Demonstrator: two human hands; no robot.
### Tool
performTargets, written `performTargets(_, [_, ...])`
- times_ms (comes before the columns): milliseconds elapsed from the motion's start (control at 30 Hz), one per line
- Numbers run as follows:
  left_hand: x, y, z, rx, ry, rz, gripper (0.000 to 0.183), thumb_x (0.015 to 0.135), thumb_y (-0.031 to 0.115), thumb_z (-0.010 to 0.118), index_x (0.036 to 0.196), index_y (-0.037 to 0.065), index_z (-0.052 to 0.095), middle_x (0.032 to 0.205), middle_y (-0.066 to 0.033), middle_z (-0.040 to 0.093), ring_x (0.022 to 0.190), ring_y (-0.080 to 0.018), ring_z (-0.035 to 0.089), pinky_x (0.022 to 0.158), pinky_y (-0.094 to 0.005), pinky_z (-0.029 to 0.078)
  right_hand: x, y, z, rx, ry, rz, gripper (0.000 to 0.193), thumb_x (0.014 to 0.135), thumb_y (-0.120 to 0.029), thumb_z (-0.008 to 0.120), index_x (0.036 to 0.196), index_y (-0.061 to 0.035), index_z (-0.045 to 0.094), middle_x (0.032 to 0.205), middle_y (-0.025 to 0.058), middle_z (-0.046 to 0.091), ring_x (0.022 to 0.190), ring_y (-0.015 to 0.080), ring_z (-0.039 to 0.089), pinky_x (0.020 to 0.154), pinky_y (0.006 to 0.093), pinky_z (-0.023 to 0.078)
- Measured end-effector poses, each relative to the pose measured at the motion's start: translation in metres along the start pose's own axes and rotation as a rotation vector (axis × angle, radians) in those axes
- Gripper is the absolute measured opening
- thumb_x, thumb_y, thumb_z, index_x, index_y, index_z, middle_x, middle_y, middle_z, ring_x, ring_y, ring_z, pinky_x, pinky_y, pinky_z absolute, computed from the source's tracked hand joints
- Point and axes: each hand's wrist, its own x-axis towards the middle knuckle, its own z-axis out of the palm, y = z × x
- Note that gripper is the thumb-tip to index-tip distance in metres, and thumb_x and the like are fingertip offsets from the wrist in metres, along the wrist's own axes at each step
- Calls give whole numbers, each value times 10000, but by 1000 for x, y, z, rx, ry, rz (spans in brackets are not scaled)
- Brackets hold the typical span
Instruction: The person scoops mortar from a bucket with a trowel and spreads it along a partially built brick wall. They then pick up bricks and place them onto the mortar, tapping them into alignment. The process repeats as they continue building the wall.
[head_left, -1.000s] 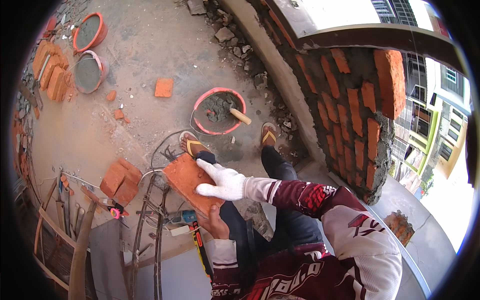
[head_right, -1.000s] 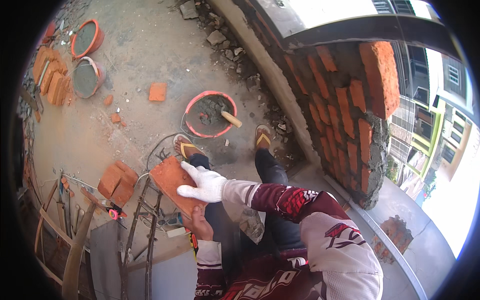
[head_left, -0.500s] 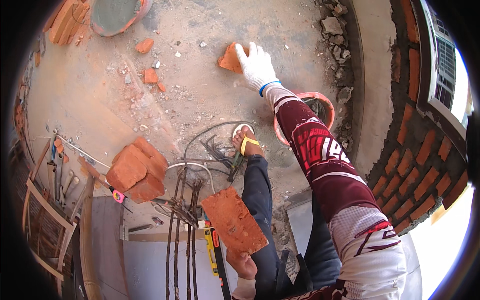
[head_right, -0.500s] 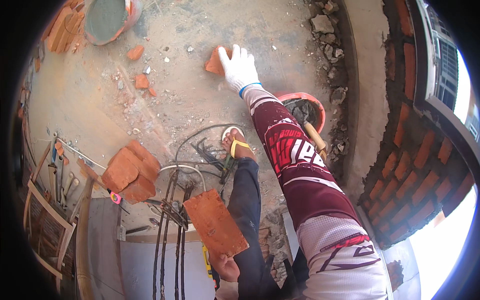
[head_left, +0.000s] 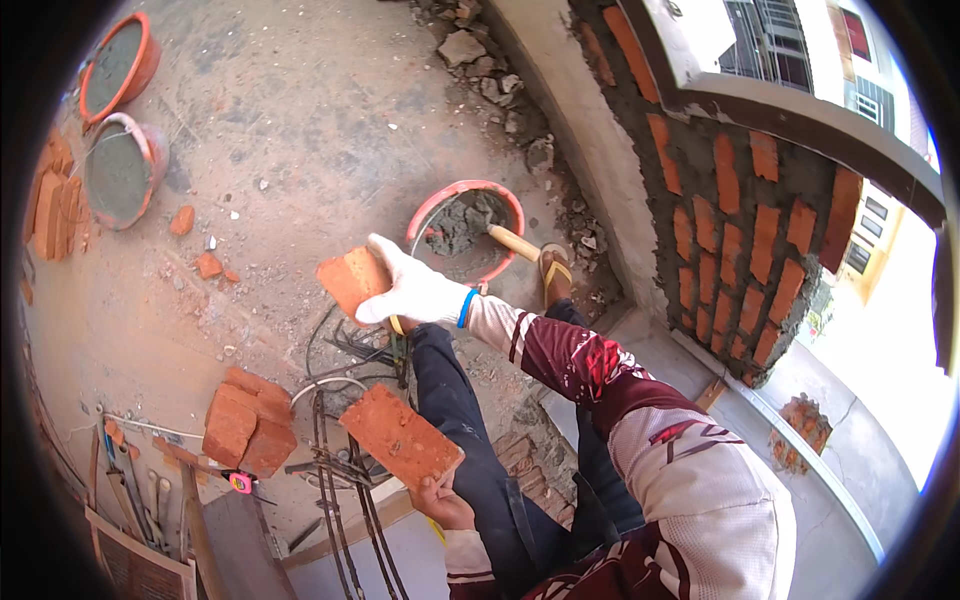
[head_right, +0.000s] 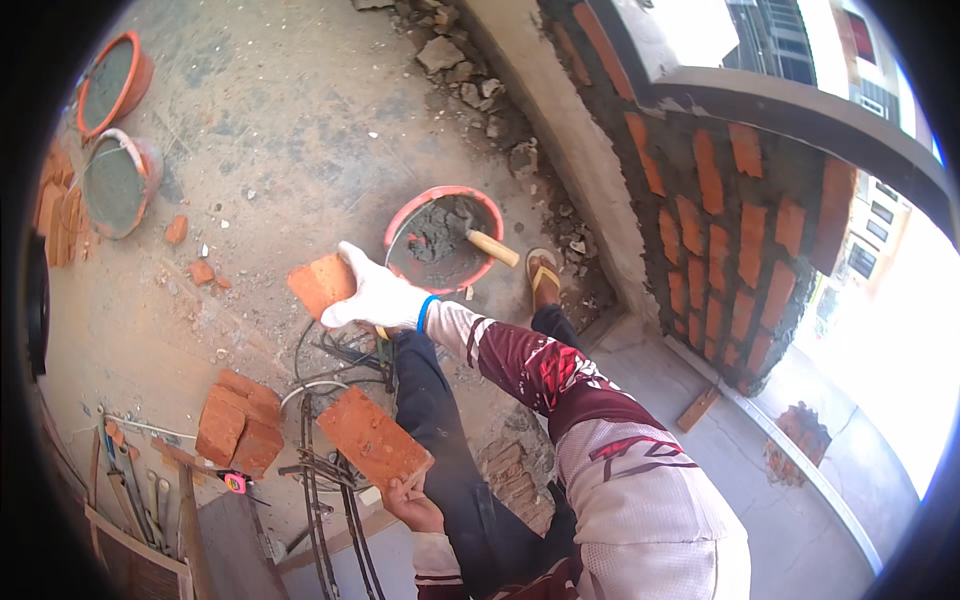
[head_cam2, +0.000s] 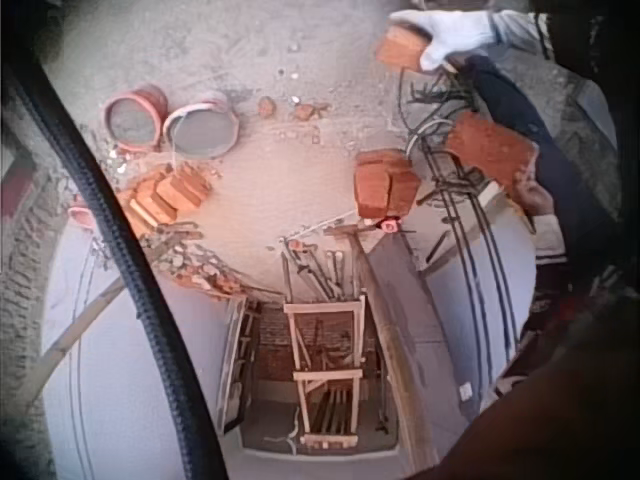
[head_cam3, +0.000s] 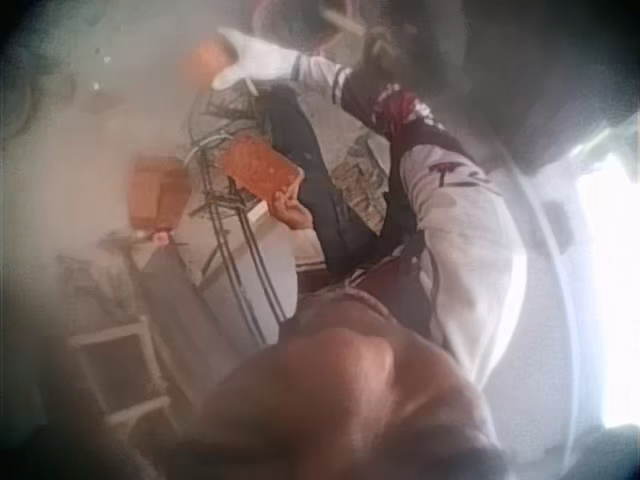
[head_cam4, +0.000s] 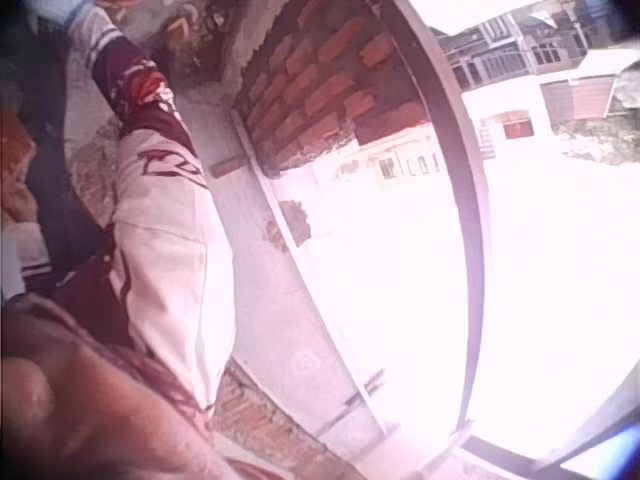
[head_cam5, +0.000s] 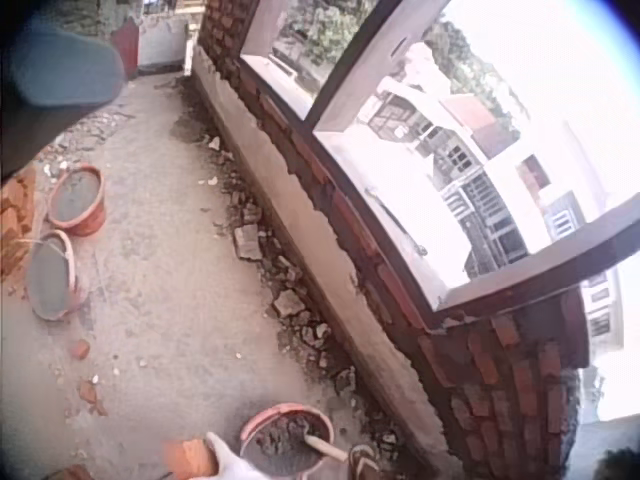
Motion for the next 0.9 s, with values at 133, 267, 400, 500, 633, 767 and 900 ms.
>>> performTargets(133, [-6, -19, -5, 9, -38, -57, 683, 959, 351, 524, 1499, -44, 388, 1367, -221, 596, 1160, -371, 676, 1013, -488, 559, -149, -39, -49, 68, -101, -113, 1300, 685, -522, 902, 1602, 55, 184, 1576, 261, 378, 1467, 329, 399, 1193, 389, 346])
performTargets(267, [-30, -34, 8, 86, 6, -30, 702, 966, 380, 504, 1514, -40, 370, 1333, -212, 622, 1194, -368, 658, 1038, -470, 536, -294, -99, -128, 73, -49, -219, 1352, 690, -592, 914, 1616, 40, 157, 1618, 233, 314, 1488, 303, 348, 1215, 398, 306])
performTargets(400, [-60, -47, 23, 75, -41, 16, 616, 978, 401, 506, 1441, -3, 475, 1258, -154, 667, 1199, -333, 649, 1042, -474, 520, -455, -145, -225, -8, 106, -470, 1401, 628, -579, 960, 1620, 29, 179, 1640, 212, 282, 1510, 298, 328, 1232, 427, 268])
performTargets(500, [-114, -54, 38, 64, -156, 34, 542, 971, 404, 523, 1378, 48, 551, 1238, -114, 676, 1165, -316, 659, 1040, -484, 510, -578, -174, -298, -3, 332, -536, 1414, 585, -515, 999, 1616, 42, 208, 1633, 203, 324, 1519, 291, 321, 1247, 422, 221])
performTargets(633, [-192, -63, 79, -19, -221, 54, 470, 957, 384, 550, 1331, 102, 592, 1230, -79, 689, 1127, -299, 671, 997, -477, 523, -671, -182, -391, -17, 731, -669, 1406, 574, -496, 1000, 1610, 54, 225, 1614, 219, 370, 1495, 297, 369, 1225, 431, 276])
performTargets(767, [-253, -68, 105, -77, -273, 83, 432, 926, 376, 593, 1283, 134, 611, 1225, -68, 697, 1098, -285, 681, 928, -471, 545, -681, -147, -493, -373, 924, -423, 1289, 608, -454, 947, 1584, 60, 280, 1546, 272, 444, 1433, 357, 458, 1172, 442, 386])
performTargets(900, [-314, -73, 110, -122, -307, 141, 424, 917, 377, 611, 1270, 143, 614, 1226, -64, 693, 1091, -284, 682, 917, -470, 553, -641, -108, -500, -682, 864, -261, 1101, 612, -383, 893, 1492, 57, 398, 1398, 298, 545, 1333, 397, 533, 1139, 451, 414])
